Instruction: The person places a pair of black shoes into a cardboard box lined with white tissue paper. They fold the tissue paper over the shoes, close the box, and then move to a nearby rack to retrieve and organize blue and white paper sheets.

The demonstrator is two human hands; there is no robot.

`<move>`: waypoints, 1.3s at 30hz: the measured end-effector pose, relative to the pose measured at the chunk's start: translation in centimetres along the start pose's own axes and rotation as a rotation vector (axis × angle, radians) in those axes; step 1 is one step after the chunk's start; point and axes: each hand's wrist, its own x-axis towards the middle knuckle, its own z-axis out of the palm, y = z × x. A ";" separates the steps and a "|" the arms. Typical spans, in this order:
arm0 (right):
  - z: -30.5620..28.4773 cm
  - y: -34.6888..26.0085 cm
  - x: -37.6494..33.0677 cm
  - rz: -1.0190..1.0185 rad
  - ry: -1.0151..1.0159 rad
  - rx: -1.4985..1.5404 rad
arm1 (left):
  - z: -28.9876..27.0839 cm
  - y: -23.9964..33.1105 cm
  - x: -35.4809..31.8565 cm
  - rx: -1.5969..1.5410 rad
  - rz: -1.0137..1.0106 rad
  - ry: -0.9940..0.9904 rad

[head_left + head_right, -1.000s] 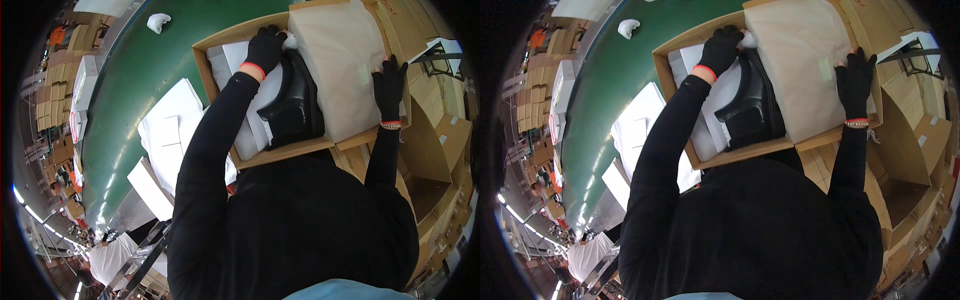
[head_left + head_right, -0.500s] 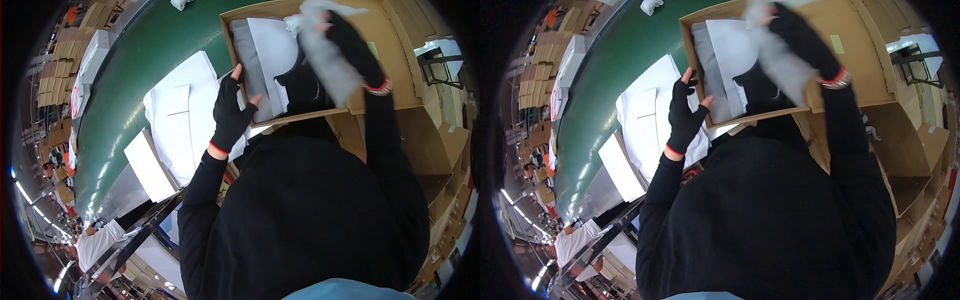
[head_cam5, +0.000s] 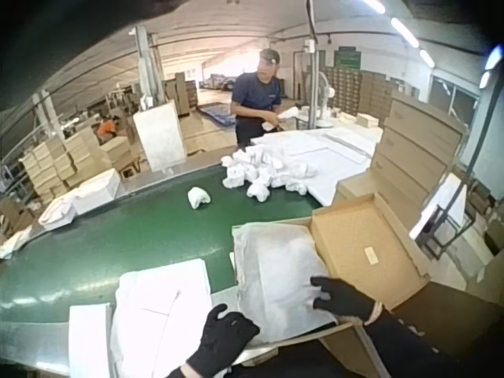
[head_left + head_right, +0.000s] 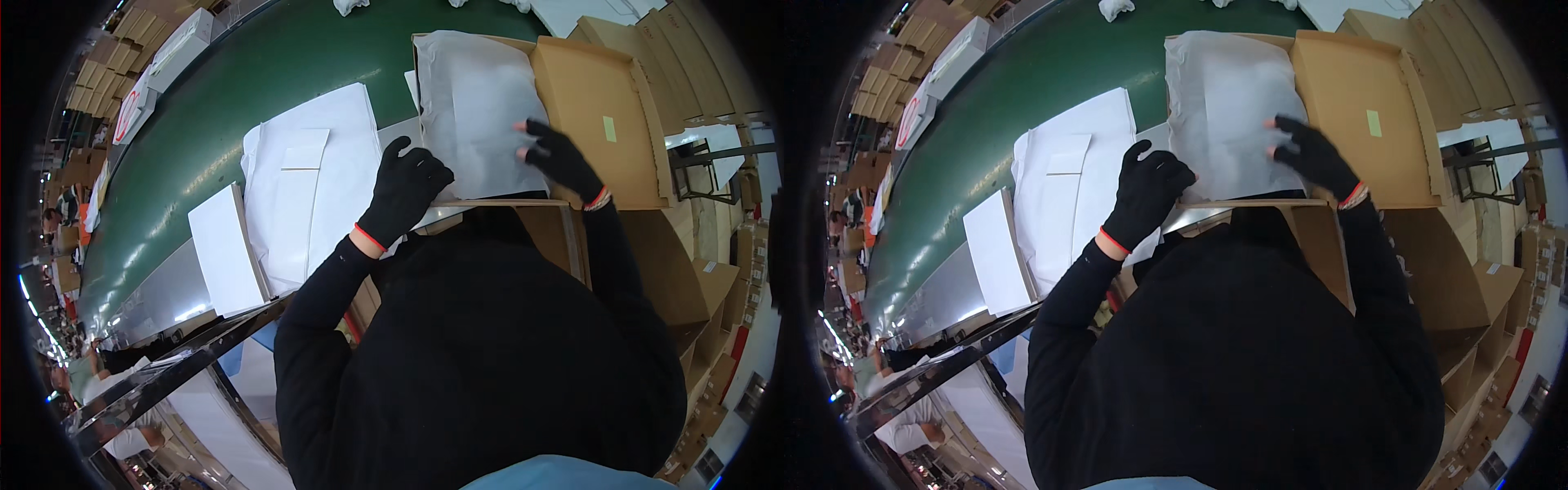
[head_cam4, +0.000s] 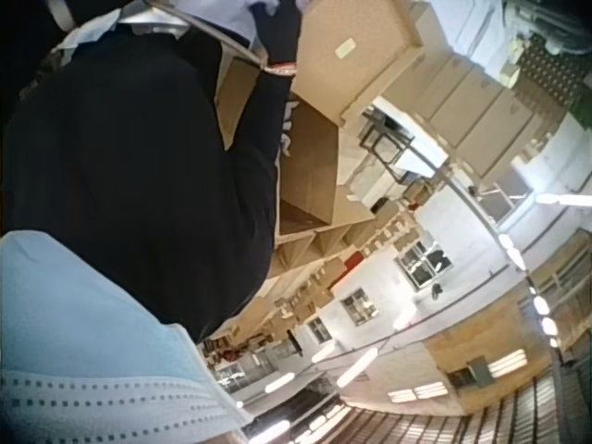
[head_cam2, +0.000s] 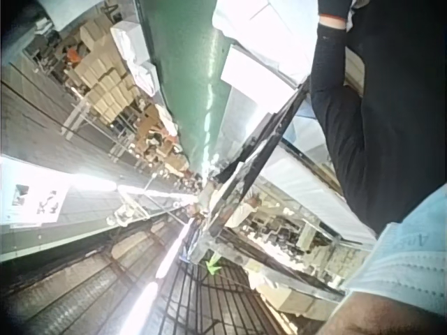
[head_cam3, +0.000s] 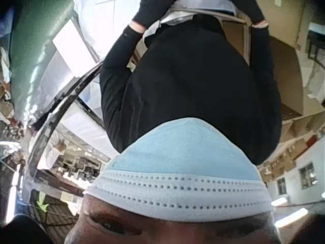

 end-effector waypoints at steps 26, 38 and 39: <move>-20.9 17.8 -4.6 0.276 0.861 -0.968 | -1.3 1.1 -2.5 -0.484 -0.520 0.193; -23.3 5.3 -10.0 0.148 -0.091 1.023 | 1.8 4.8 -5.1 -1.807 -1.040 -0.262; -21.1 3.1 -8.1 0.139 -0.181 0.854 | 1.8 4.9 -4.5 -1.801 -1.044 -0.232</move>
